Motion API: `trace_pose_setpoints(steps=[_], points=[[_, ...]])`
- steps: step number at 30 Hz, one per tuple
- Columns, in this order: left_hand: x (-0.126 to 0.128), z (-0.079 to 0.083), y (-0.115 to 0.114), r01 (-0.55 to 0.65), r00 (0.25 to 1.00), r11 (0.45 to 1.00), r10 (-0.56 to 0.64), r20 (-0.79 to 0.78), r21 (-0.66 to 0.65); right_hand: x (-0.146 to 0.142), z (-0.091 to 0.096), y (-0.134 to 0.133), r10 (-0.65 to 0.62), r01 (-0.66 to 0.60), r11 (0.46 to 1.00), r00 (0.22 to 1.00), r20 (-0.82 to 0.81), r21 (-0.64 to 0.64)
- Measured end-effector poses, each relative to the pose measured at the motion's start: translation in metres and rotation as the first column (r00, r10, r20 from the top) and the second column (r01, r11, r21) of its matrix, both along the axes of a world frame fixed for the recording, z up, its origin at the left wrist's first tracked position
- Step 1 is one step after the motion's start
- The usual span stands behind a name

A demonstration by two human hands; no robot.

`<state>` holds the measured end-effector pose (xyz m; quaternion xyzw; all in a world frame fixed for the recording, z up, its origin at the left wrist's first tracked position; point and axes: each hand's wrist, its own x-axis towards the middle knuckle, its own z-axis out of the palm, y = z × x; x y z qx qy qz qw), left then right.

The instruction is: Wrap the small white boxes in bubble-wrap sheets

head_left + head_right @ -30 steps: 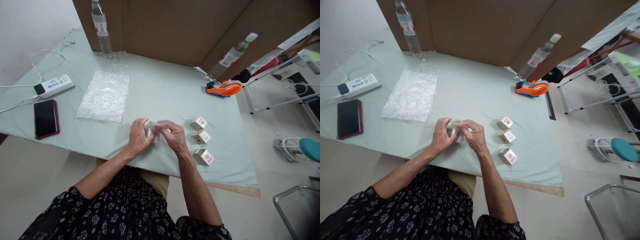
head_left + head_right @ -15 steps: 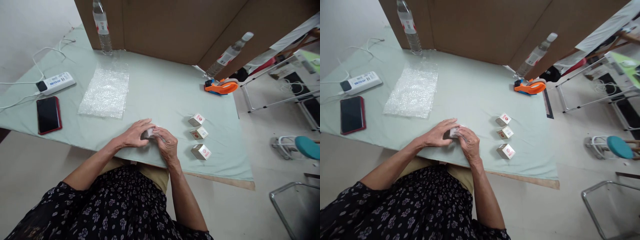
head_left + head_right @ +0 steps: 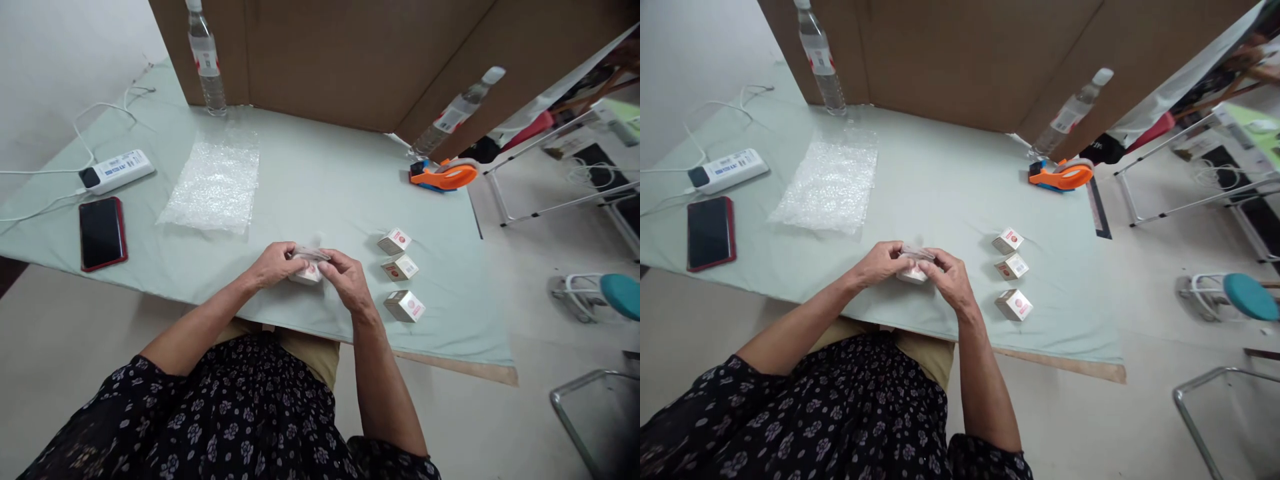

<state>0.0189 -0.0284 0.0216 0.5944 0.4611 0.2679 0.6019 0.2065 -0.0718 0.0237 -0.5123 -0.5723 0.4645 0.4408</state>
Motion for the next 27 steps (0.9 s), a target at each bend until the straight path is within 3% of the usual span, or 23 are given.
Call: trace_pose_setpoints(steps=[2, 4, 10, 16, 21, 27], points=[[0.0, 0.003, 0.001, -0.034, 0.999, 0.984, 0.04, 0.028, -0.176, 0.002, -0.003, -0.002, 0.068, -0.072, 0.996, 0.994, -0.081, -0.046], [-0.002, 0.005, 0.001, -0.043, 0.999, 0.97, 0.049, 0.022, -0.241, 0.001, -0.009, -0.004, 0.066, -0.075, 0.995, 0.99, -0.121, -0.071], [-0.016, 0.013, -0.002, 0.122, 0.992, 0.991, -0.123, -0.007, -0.045, -0.01, -0.021, -0.006, -0.021, -0.035, 0.98, 0.961, -0.275, -0.197], [-0.024, 0.0, -0.009, 0.163, 0.976, 0.976, -0.137, 0.169, -0.148, -0.013, -0.021, -0.008, 0.015, -0.069, 0.974, 0.97, -0.245, -0.215], [-0.021, -0.005, -0.015, 0.147, 0.974, 0.98, -0.12, 0.191, -0.134, -0.016, -0.017, 0.006, -0.032, 0.003, 0.98, 0.989, -0.143, -0.2], [-0.021, -0.005, -0.011, 0.15, 0.969, 0.972, -0.107, 0.223, -0.183, -0.03, -0.019, 0.022, -0.126, 0.095, 0.978, 0.978, -0.163, -0.187]])
